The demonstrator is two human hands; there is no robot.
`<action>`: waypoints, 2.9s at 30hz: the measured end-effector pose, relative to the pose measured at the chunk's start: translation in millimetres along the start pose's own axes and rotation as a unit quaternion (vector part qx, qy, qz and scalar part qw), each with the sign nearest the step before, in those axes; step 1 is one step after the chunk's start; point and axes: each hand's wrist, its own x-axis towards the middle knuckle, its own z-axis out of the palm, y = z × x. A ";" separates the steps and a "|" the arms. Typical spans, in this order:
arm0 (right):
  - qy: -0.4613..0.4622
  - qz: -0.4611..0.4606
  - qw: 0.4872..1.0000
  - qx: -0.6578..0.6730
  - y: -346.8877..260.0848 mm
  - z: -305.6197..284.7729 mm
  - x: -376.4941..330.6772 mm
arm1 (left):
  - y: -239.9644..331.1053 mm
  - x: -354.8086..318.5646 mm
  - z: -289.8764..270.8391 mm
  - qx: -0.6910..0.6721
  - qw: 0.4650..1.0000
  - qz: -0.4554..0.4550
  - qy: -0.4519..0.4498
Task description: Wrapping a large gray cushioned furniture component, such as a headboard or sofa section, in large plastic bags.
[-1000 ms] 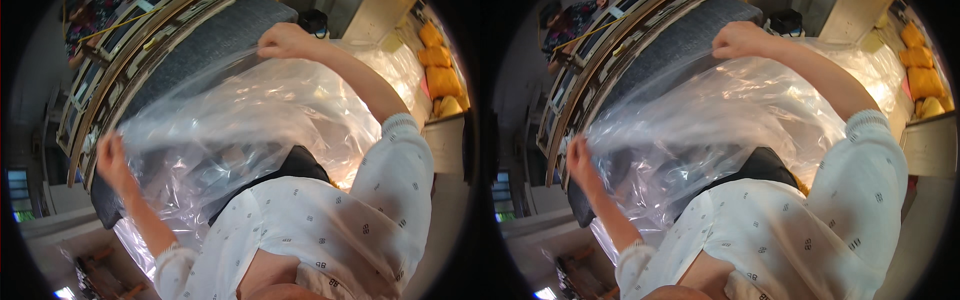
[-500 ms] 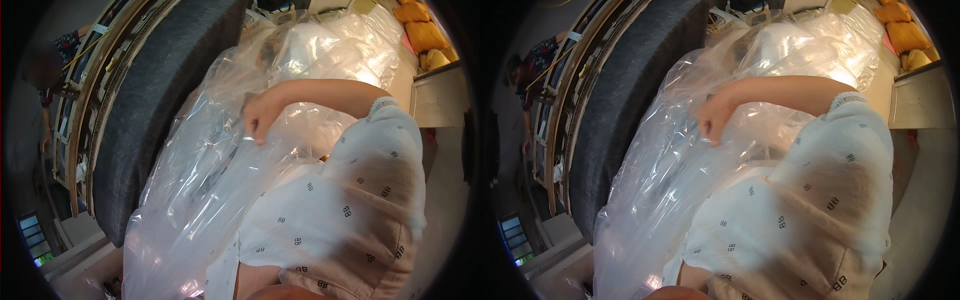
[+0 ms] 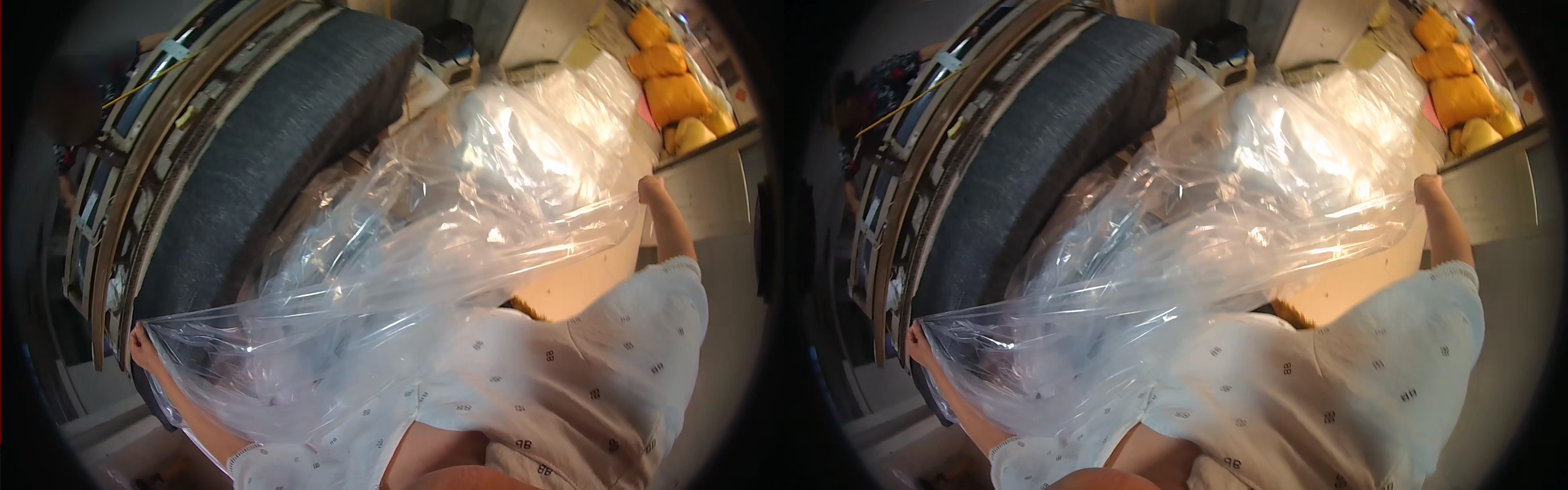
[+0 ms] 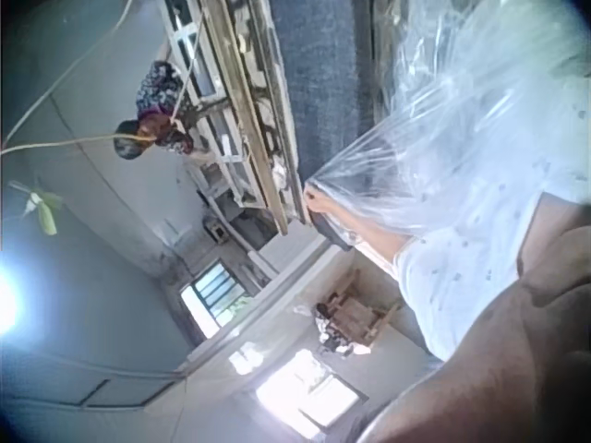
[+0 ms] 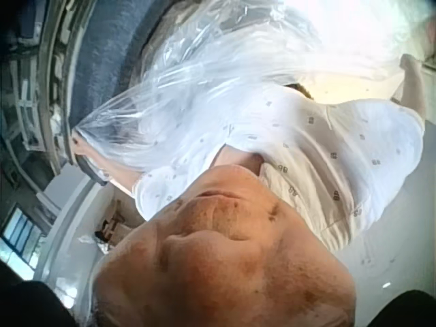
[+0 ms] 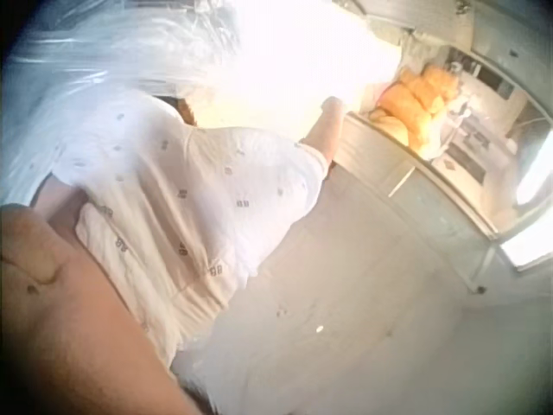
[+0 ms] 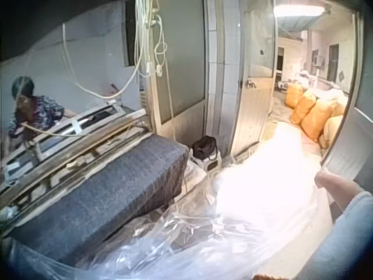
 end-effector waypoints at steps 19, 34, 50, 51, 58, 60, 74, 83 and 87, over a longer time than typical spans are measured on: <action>0.617 -0.431 0.541 0.376 -238.0 -523.2 -124.2 | -194.9 -78.5 -116.8 0.221 0.958 -0.178 0.036; 0.641 -0.331 0.638 0.268 -257.7 -569.6 -122.3 | -112.6 -72.8 -82.3 0.085 0.945 -0.274 0.155; 0.303 -0.737 0.427 0.427 -353.4 -565.7 -405.0 | -48.9 -38.4 -45.4 -0.249 0.918 -0.198 0.238; 0.375 -0.743 0.374 0.409 -370.6 -535.3 -455.2 | -41.8 -28.3 -39.4 -0.240 0.923 -0.178 0.243; 0.464 -0.823 0.326 0.043 -365.6 -335.5 -541.2 | -74.4 -32.1 -24.0 -0.160 0.938 -0.209 0.225; 0.568 -0.687 0.452 0.033 -364.6 -330.9 -485.5 | -85.3 -41.8 -26.4 -0.182 0.937 -0.188 0.229; 0.402 -0.515 0.530 0.540 -355.7 -199.1 -240.2 | -111.7 -9.3 -22.2 0.008 0.959 -0.159 0.234; 0.139 -0.401 0.164 0.891 -140.2 -247.1 -242.2 | -84.4 -29.2 -23.3 -0.071 0.983 -0.122 0.117; 0.322 -0.478 0.448 0.683 -110.8 -298.9 -248.8 | -86.2 -21.6 -32.3 -0.083 0.995 -0.048 0.030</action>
